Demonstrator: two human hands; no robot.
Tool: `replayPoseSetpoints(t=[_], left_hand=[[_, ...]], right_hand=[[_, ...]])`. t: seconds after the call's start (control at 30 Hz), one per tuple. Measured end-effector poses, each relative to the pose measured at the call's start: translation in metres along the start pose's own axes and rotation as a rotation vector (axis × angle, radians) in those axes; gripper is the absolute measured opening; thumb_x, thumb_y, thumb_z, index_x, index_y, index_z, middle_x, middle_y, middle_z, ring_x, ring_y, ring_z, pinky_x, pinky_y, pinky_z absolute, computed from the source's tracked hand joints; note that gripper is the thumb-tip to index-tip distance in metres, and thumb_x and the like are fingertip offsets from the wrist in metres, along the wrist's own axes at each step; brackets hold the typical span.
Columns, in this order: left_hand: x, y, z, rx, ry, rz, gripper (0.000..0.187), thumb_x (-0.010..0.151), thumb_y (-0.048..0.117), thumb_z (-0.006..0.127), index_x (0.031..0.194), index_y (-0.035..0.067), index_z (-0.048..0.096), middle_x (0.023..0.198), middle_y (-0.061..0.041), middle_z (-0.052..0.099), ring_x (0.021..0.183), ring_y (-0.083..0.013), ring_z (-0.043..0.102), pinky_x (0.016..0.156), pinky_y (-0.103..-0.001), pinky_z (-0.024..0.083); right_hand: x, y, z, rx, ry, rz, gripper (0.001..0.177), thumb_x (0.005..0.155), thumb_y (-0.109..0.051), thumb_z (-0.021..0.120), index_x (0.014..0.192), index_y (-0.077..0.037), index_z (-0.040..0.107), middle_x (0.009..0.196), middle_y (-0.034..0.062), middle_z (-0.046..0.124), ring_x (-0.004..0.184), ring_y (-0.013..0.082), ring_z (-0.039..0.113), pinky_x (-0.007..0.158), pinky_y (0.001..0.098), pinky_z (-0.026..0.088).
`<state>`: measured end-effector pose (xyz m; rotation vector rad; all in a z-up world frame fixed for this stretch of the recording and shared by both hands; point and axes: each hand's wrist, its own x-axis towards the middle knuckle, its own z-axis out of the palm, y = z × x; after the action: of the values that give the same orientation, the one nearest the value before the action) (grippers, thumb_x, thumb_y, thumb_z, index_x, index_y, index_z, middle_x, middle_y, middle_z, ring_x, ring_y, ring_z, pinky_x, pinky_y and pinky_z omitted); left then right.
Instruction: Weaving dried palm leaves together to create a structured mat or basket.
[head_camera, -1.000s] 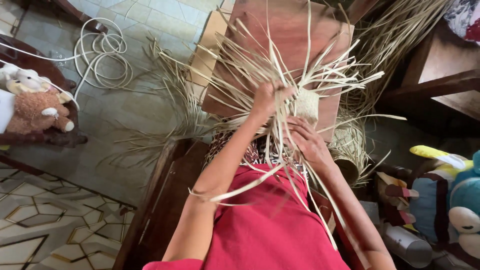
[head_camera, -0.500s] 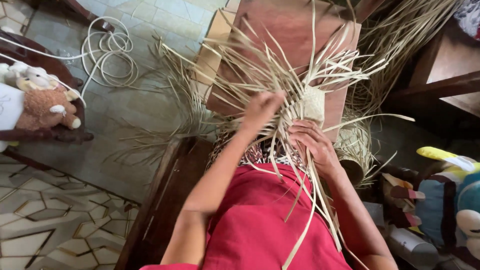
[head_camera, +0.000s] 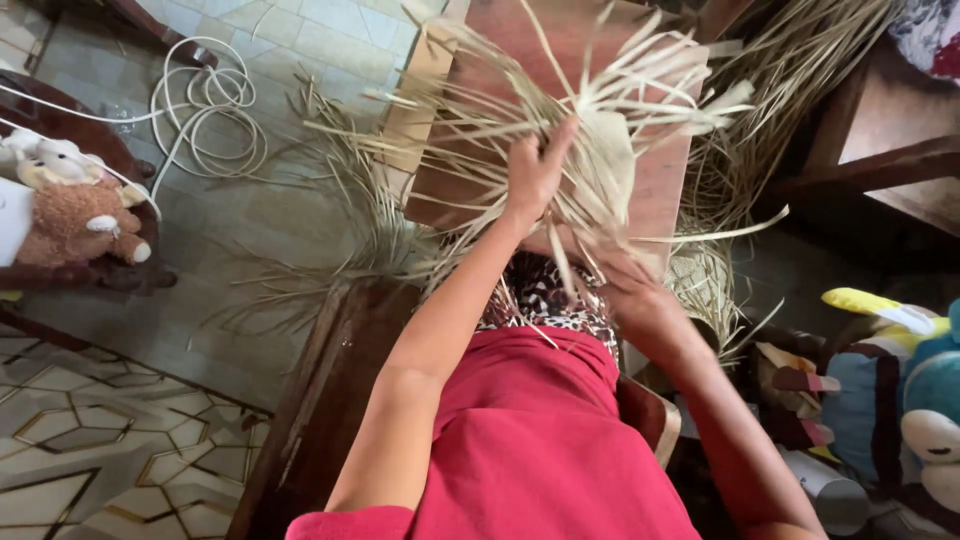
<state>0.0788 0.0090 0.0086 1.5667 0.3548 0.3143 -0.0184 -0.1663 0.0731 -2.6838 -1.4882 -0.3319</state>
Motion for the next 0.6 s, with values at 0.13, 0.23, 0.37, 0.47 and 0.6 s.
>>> replayPoseSetpoints(t=[0.13, 0.23, 0.37, 0.47, 0.6], left_hand=[[0.023, -0.019, 0.009, 0.049, 0.09, 0.164, 0.065, 0.084, 0.055, 0.055, 0.052, -0.001, 0.045, 0.049, -0.022, 0.048, 0.051, -0.0172, 0.047, 0.057, -0.034, 0.042], [0.016, 0.018, 0.013, 0.03, 0.073, 0.261, 0.054, 0.08, 0.05, 0.061, 0.053, 0.006, 0.044, 0.047, -0.014, 0.048, 0.048, -0.0148, 0.046, 0.052, -0.028, 0.043], [0.015, 0.021, 0.02, 0.028, 0.068, 0.255, 0.053, 0.08, 0.049, 0.062, 0.052, 0.007, 0.045, 0.045, -0.013, 0.049, 0.046, -0.0119, 0.045, 0.049, -0.028, 0.043], [0.027, 0.014, 0.011, -0.069, -0.004, 0.174, 0.044, 0.079, 0.049, 0.062, 0.074, 0.005, 0.059, 0.06, -0.008, 0.062, 0.046, -0.0066, 0.046, 0.045, -0.022, 0.039], [0.043, 0.028, 0.0, -0.345, -0.193, 0.381, 0.034, 0.084, 0.043, 0.066, 0.094, 0.012, 0.071, 0.079, 0.0, 0.074, 0.054, -0.0028, 0.056, 0.049, -0.017, 0.043]], right_hand=[[-0.027, 0.023, -0.018, 0.573, -0.472, 0.446, 0.033, 0.069, 0.001, 0.047, 0.095, -0.011, 0.065, 0.085, 0.0212, 0.069, 0.08, 0.0483, 0.063, 0.076, 0.0561, 0.053], [-0.01, 0.018, -0.027, 0.763, -0.306, 0.635, 0.026, 0.083, -0.015, 0.064, 0.107, -0.023, 0.071, 0.099, 0.0023, 0.074, 0.091, 0.0245, 0.07, 0.078, 0.037, 0.054], [0.023, 0.008, 0.021, 1.14, -0.571, 0.577, 0.058, 0.083, -0.028, 0.065, 0.136, -0.015, 0.047, 0.097, 0.0145, 0.072, 0.078, 0.0285, 0.07, 0.079, 0.0402, 0.054], [0.021, 0.021, 0.073, 0.809, -0.675, 0.641, 0.033, 0.091, -0.038, 0.053, 0.109, -0.012, 0.043, 0.07, 0.0059, 0.05, 0.05, 0.0178, 0.052, 0.051, 0.0289, 0.043], [-0.011, 0.05, 0.119, -1.3, -0.225, -0.056, 0.024, 0.096, -0.017, 0.048, 0.118, -0.011, 0.055, 0.069, 0.0064, 0.057, 0.046, 0.0114, 0.052, 0.034, 0.0198, 0.041]])
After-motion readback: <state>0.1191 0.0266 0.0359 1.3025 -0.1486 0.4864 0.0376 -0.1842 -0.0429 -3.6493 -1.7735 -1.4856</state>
